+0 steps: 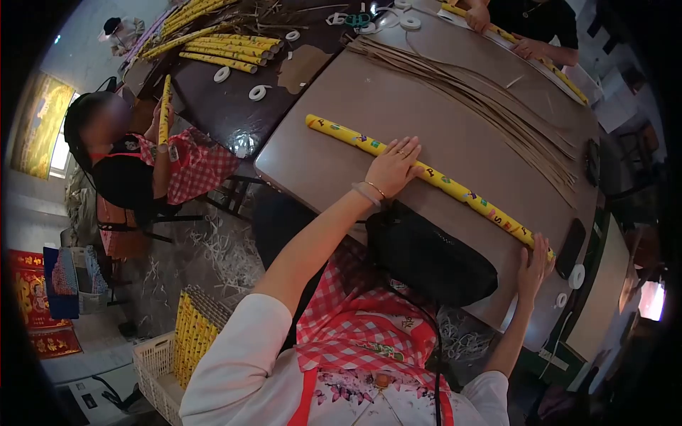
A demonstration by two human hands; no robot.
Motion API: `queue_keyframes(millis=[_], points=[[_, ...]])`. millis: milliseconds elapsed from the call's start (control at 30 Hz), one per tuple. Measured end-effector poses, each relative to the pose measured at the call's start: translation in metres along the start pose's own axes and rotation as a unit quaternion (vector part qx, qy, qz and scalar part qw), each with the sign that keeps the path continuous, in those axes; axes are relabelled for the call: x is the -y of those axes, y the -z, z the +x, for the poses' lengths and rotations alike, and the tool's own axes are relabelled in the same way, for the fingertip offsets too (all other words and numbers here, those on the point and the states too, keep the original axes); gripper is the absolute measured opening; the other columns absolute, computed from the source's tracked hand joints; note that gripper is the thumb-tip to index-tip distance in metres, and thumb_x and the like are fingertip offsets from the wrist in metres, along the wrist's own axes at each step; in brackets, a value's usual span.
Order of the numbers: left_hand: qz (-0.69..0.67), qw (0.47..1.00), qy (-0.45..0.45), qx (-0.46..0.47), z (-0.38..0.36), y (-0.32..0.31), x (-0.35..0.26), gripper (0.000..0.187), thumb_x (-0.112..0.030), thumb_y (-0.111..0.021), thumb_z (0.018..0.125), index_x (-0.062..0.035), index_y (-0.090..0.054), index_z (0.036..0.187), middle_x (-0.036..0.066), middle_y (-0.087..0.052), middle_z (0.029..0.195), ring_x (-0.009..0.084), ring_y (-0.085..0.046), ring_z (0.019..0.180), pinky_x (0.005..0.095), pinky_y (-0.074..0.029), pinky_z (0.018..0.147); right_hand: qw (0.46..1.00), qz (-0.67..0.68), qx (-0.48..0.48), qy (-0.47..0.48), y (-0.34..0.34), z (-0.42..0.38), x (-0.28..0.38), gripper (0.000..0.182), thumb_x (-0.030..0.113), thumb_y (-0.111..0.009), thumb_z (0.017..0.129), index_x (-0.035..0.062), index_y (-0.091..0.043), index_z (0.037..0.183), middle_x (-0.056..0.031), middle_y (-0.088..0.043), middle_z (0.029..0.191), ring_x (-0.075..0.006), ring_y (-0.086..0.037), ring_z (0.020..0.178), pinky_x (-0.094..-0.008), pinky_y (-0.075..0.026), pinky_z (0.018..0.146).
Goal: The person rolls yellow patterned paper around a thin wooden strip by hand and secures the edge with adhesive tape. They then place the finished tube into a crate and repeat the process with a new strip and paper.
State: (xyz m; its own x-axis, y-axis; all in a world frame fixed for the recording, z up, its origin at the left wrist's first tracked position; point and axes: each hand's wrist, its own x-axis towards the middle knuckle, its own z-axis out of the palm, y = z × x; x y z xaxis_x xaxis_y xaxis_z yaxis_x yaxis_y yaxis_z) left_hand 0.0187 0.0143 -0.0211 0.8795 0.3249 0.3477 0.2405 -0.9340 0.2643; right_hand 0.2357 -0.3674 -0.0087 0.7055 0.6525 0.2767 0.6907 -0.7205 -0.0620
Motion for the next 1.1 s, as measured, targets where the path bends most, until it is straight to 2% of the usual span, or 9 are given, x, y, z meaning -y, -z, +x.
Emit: queue_keyframes(millis=[200, 467, 567, 633, 667, 733, 833, 933, 1100], points=[[0.049, 0.998, 0.01, 0.037, 0.018, -0.003, 0.006, 0.053, -0.04, -0.035, 0.097, -0.004, -0.038, 0.136, 0.015, -0.034, 0.143, 0.0289, -0.032, 0.133, 0.04, -0.023, 0.111, 0.998, -0.024, 0.055, 0.016, 0.006, 0.017, 0.002, 0.053, 0.028, -0.055, 0.09, 0.0161, -0.038, 0.139, -0.002, -0.041, 0.141, -0.019, -0.031, 0.136, -0.0498, -0.006, 0.112], [0.045, 0.995, 0.018, 0.09, 0.05, -0.007, 0.016, 0.063, -0.054, -0.024, 0.096, -0.0138, -0.024, 0.144, 0.017, -0.029, 0.146, 0.0322, -0.028, 0.134, 0.0447, -0.021, 0.11, 0.987, -0.034, 0.155, 0.027, 0.025, 0.057, 0.0, 0.062, 0.036, -0.056, 0.088, 0.0168, -0.032, 0.142, -0.0051, -0.036, 0.144, -0.0202, -0.027, 0.137, -0.0497, -0.002, 0.111], [0.047, 0.995, 0.03, 0.081, 0.065, -0.013, 0.02, 0.068, -0.058, -0.024, 0.093, -0.0124, -0.027, 0.143, 0.02, -0.031, 0.144, 0.033, -0.029, 0.134, 0.0443, -0.019, 0.111, 0.983, -0.006, 0.179, 0.045, 0.025, 0.069, 0.0, 0.062, 0.038, -0.058, 0.086, 0.0149, -0.035, 0.139, -0.0065, -0.038, 0.143, -0.0216, -0.027, 0.137, -0.0513, -0.004, 0.111], [0.056, 0.994, 0.045, 0.083, 0.074, -0.016, 0.023, 0.069, -0.059, -0.024, 0.093, -0.013, -0.026, 0.144, 0.02, -0.028, 0.145, 0.0329, -0.027, 0.135, 0.0441, -0.019, 0.111, 0.991, 0.026, 0.107, 0.08, 0.021, 0.073, -0.002, 0.054, 0.033, -0.062, 0.084, 0.0129, -0.044, 0.13, -0.0089, -0.046, 0.134, -0.0258, -0.037, 0.13, -0.0499, -0.015, 0.109], [0.051, 0.995, 0.041, 0.08, 0.079, -0.018, 0.025, 0.069, -0.059, -0.024, 0.093, -0.013, -0.026, 0.144, 0.02, -0.028, 0.145, 0.0329, -0.027, 0.135, 0.0441, -0.019, 0.111, 0.991, 0.02, 0.104, 0.077, 0.022, 0.077, 0.0, 0.054, 0.033, -0.062, 0.084, 0.0129, -0.044, 0.13, -0.0089, -0.046, 0.134, -0.0258, -0.037, 0.13, -0.0499, -0.015, 0.109], [0.06, 0.994, 0.047, 0.084, 0.088, -0.024, 0.028, 0.068, -0.058, -0.024, 0.093, -0.0129, -0.027, 0.144, 0.02, -0.027, 0.146, 0.0325, -0.024, 0.136, 0.0441, -0.018, 0.111, 0.988, 0.04, 0.097, 0.11, 0.025, 0.082, 0.006, 0.046, 0.025, -0.066, 0.08, 0.0116, -0.051, 0.121, -0.0103, -0.051, 0.121, -0.0288, -0.046, 0.116, -0.0454, -0.028, 0.102], [0.121, 0.988, 0.043, 0.081, 0.1, -0.024, 0.029, 0.066, -0.057, -0.025, 0.094, -0.013, -0.028, 0.143, 0.019, -0.028, 0.145, 0.0317, -0.023, 0.136, 0.0445, -0.018, 0.111, 0.986, 0.13, 0.083, 0.069, 0.01, 0.09, 0.008, 0.038, 0.017, -0.069, 0.075, 0.0103, -0.057, 0.11, -0.0104, -0.056, 0.108, -0.0293, -0.051, 0.107, -0.0419, -0.033, 0.095], [0.124, 0.982, 0.074, 0.118, 0.105, -0.017, 0.024, 0.064, -0.055, -0.026, 0.094, -0.0124, -0.029, 0.143, 0.019, -0.029, 0.144, 0.0312, -0.023, 0.136, 0.0456, -0.018, 0.11, 0.984, 0.156, 0.071, 0.05, 0.006, 0.093, 0.008, 0.033, 0.014, -0.068, 0.075, 0.0088, -0.059, 0.106, -0.0098, -0.058, 0.105, -0.03, -0.051, 0.107, -0.039, -0.034, 0.094], [0.118, 0.988, 0.05, 0.089, 0.089, -0.009, 0.024, 0.06, -0.051, -0.027, 0.096, -0.0097, -0.036, 0.139, 0.019, -0.04, 0.137, 0.0316, -0.03, 0.133, 0.0441, -0.021, 0.11, 0.983, 0.159, 0.033, 0.089, 0.018, 0.07, 0.008, 0.032, 0.012, -0.066, 0.076, 0.009, -0.059, 0.108, -0.0095, -0.058, 0.105, -0.0289, -0.052, 0.104, -0.0391, -0.033, 0.094]])
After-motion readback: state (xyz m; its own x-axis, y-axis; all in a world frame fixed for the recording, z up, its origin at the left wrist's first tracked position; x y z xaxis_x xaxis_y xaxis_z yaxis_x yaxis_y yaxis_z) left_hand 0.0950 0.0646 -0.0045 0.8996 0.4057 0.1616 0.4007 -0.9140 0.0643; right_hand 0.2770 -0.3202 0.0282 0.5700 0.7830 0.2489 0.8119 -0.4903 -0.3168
